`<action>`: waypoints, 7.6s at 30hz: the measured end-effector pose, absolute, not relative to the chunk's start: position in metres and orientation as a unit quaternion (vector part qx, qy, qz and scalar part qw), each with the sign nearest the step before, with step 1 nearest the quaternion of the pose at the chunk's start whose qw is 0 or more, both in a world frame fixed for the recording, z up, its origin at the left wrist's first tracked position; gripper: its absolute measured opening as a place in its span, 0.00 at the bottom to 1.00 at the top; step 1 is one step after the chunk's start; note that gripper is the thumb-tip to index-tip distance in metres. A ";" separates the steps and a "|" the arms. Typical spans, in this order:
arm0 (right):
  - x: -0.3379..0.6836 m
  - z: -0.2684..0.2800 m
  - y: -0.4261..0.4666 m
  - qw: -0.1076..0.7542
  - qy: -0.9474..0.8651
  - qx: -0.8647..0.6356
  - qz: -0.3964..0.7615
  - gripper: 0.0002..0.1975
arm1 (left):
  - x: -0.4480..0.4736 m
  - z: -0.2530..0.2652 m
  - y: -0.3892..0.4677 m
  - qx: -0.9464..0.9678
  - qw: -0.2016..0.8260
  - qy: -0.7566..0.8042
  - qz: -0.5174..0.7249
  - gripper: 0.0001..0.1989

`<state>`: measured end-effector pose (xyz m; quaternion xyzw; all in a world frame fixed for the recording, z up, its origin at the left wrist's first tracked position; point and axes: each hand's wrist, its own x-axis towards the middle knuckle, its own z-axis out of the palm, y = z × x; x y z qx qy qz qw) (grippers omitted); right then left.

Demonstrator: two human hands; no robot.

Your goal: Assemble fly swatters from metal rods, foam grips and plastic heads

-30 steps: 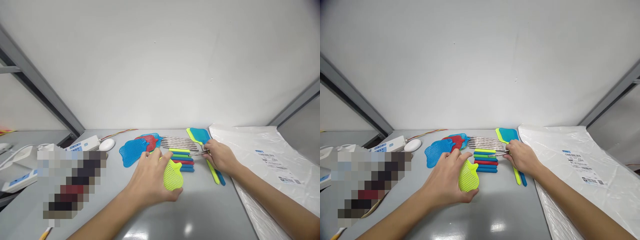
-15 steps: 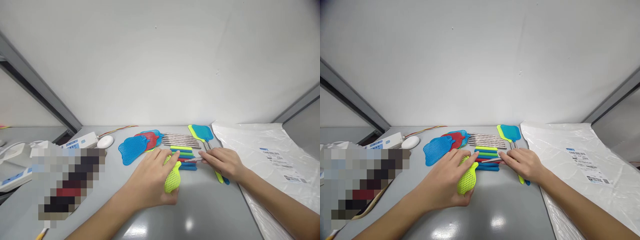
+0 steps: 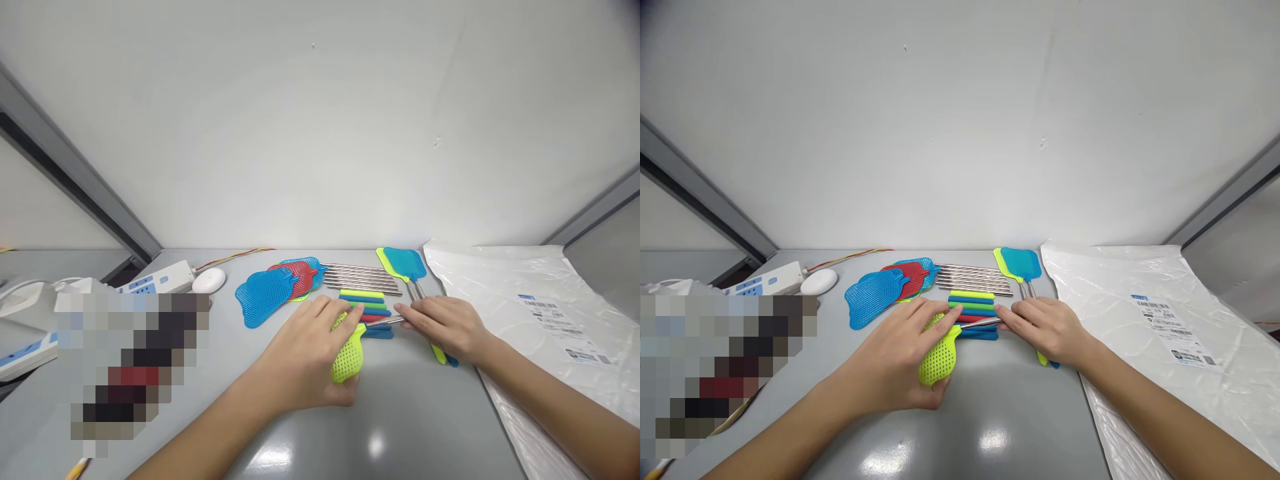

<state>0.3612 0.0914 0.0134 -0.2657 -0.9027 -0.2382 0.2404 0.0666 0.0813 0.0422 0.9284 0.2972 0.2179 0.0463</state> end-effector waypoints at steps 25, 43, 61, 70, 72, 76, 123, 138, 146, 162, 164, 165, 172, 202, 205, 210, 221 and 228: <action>0.361 0.013 0.095 0.238 -0.898 -0.273 -0.250 0.21 | 0.066 0.042 0.086 0.935 0.019 0.295 0.197 0.38; 0.353 0.020 0.079 0.198 -0.899 -0.258 -0.292 0.15 | 0.064 0.043 0.084 0.945 0.033 0.280 0.164 0.38; 0.351 0.004 0.084 0.311 -0.863 -0.350 -0.191 0.12 | 0.053 0.052 0.094 0.891 -0.023 0.308 0.332 0.48; 0.350 0.008 0.083 0.379 -0.810 -0.435 -0.103 0.12 | 0.068 0.041 0.096 0.533 0.501 0.317 0.604 0.33; 0.348 0.008 0.082 0.386 -0.804 -0.441 -0.098 0.15 | 0.076 0.034 0.090 0.499 0.579 0.300 0.571 0.32; 0.344 0.008 0.077 0.365 -0.825 -0.417 -0.109 0.23 | 0.088 0.022 0.075 0.526 0.589 0.347 0.506 0.24; 0.323 0.030 0.049 0.291 -0.884 -0.364 -0.033 0.12 | 0.080 0.047 0.085 0.485 0.584 0.335 0.558 0.14; 0.291 0.072 0.036 0.173 -0.896 -0.405 -0.057 0.13 | 0.105 0.062 0.095 0.287 0.629 0.314 0.651 0.21; 0.237 0.044 -0.023 0.310 -0.822 -0.478 -0.002 0.14 | 0.097 0.052 0.083 0.319 0.663 0.287 0.613 0.20; 0.222 0.036 -0.026 0.408 -0.684 -0.568 0.207 0.17 | 0.098 0.045 0.079 0.403 0.680 0.288 0.541 0.25; 0.222 0.035 -0.026 0.392 -0.674 -0.581 0.235 0.18 | 0.099 0.042 0.079 0.419 0.674 0.294 0.532 0.26; 0.222 0.035 -0.026 0.386 -0.667 -0.586 0.250 0.18 | 0.099 0.041 0.080 0.427 0.673 0.294 0.528 0.26; 0.221 0.032 -0.028 0.394 -0.622 -0.604 0.306 0.20 | 0.100 0.037 0.077 0.445 0.680 0.291 0.505 0.27; 0.218 -0.013 -0.016 0.319 -0.661 -0.621 0.275 0.16 | 0.104 0.010 0.073 0.547 0.625 0.272 0.486 0.25; 0.217 -0.014 -0.016 0.307 -0.668 -0.623 0.265 0.16 | 0.104 0.012 0.074 0.546 0.597 0.301 0.504 0.23; 0.216 -0.013 -0.017 0.305 -0.679 -0.620 0.248 0.16 | 0.104 0.010 0.072 0.535 0.559 0.364 0.519 0.21; 0.217 -0.009 -0.019 0.325 -0.666 -0.608 0.285 0.18 | 0.105 0.012 0.070 0.530 0.557 0.362 0.527 0.21; 0.218 -0.009 -0.019 0.345 -0.655 -0.611 0.281 0.16 | 0.104 0.012 0.078 0.421 0.592 0.345 0.594 0.29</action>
